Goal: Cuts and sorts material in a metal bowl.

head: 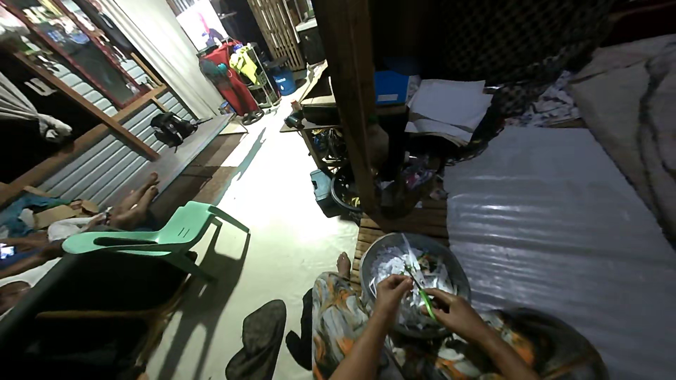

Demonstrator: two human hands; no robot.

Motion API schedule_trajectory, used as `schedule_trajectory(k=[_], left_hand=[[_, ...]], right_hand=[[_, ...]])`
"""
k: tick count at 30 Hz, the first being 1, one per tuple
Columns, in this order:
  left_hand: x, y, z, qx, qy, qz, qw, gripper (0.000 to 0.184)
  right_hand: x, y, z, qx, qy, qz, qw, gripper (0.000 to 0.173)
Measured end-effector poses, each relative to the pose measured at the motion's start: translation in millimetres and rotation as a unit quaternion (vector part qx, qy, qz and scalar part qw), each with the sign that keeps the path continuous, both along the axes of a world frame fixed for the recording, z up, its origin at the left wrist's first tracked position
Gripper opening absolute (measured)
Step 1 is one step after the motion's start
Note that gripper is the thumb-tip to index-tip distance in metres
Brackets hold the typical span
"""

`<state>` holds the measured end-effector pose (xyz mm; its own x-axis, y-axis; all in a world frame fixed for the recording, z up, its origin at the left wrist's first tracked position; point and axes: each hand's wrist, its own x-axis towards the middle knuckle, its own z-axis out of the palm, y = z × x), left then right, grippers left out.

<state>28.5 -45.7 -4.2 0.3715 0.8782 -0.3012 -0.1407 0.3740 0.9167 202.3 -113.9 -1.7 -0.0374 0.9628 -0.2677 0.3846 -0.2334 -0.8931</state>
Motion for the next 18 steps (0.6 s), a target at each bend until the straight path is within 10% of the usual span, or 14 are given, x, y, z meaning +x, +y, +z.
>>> schedule_trajectory(k=[18], left_hand=[[-3.1, -2.3, 8.0, 0.019, -0.006, -0.009, 1.0, 0.022]], right_hand=[[8.8, -8.0, -11.4, 0.026, -0.036, 0.032, 0.998, 0.049]])
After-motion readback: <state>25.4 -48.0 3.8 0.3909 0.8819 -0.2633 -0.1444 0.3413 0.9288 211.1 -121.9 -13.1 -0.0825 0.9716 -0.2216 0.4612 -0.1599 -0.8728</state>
